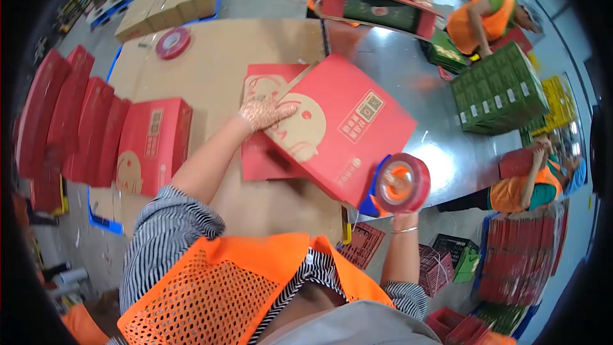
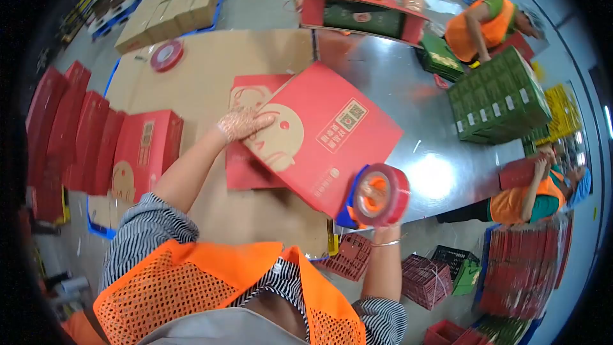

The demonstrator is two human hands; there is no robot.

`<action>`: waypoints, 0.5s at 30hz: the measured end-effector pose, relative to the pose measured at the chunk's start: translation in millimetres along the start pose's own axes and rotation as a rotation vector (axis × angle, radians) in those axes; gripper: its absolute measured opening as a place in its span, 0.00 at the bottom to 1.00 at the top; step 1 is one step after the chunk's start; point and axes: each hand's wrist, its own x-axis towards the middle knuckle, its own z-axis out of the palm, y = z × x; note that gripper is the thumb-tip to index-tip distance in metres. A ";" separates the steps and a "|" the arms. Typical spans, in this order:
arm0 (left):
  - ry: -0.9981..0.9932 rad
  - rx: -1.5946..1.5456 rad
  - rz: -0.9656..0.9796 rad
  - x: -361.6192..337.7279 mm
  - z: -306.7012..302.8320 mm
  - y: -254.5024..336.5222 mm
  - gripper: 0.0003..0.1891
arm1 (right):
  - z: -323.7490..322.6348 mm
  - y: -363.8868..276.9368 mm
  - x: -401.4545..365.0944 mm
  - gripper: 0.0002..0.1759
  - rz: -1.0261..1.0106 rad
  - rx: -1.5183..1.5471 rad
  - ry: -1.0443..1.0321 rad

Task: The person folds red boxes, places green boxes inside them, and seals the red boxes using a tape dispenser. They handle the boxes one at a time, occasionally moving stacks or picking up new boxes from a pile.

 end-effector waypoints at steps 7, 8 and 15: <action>0.284 -0.361 0.077 -146.3 131.7 -48.6 0.24 | 24.6 -77.4 -24.1 0.22 0.605 0.738 -0.003; 0.311 -0.640 -0.094 -165.3 132.9 -46.3 0.24 | 27.5 -74.3 -27.7 0.22 0.232 -0.016 -0.275; 0.628 -1.067 -0.191 -204.3 226.8 -99.1 0.29 | 59.2 -144.1 -34.2 0.40 -0.364 -0.859 -0.560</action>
